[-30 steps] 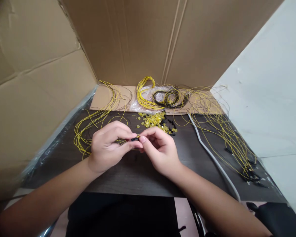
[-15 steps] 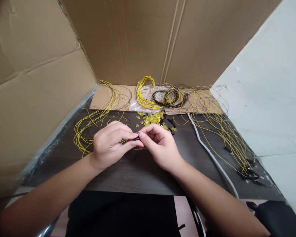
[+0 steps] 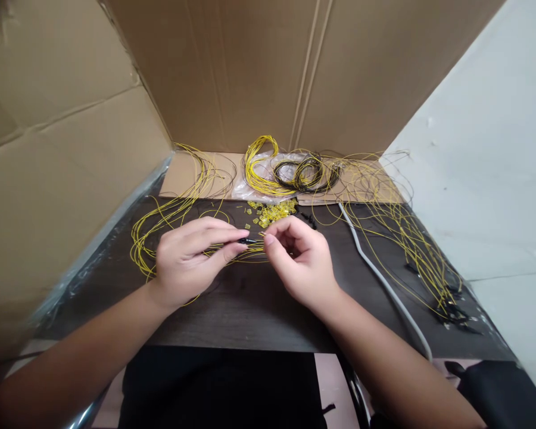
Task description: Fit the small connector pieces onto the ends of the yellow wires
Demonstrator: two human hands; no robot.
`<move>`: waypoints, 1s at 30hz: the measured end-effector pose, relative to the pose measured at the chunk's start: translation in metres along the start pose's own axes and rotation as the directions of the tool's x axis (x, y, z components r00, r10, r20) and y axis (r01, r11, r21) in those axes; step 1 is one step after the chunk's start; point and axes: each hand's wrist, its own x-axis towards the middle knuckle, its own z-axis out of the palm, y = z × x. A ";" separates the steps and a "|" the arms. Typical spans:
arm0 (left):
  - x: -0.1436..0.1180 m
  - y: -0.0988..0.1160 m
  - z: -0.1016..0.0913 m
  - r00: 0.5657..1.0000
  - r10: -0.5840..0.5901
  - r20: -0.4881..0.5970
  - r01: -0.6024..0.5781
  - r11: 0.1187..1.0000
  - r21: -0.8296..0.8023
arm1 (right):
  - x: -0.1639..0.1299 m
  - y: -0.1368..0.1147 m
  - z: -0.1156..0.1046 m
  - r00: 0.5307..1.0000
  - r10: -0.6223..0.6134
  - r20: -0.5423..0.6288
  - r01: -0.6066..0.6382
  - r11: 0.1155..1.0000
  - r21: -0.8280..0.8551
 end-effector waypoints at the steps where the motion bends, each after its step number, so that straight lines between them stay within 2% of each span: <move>1: 0.001 0.001 0.000 1.000 -0.009 -0.008 0.009 1.000 -0.021 | 0.000 -0.001 -0.001 1.000 -0.010 0.012 0.011 1.000 -0.017; 7: 0.003 -0.001 0.001 0.996 -0.075 -0.044 0.070 0.992 -0.105 | -0.002 -0.005 -0.003 0.997 -0.010 0.078 0.009 1.000 0.015; 30: 0.001 0.000 0.001 0.996 -0.080 -0.027 0.076 0.990 -0.118 | -0.002 -0.009 -0.001 0.998 0.027 0.054 -0.026 1.000 -0.013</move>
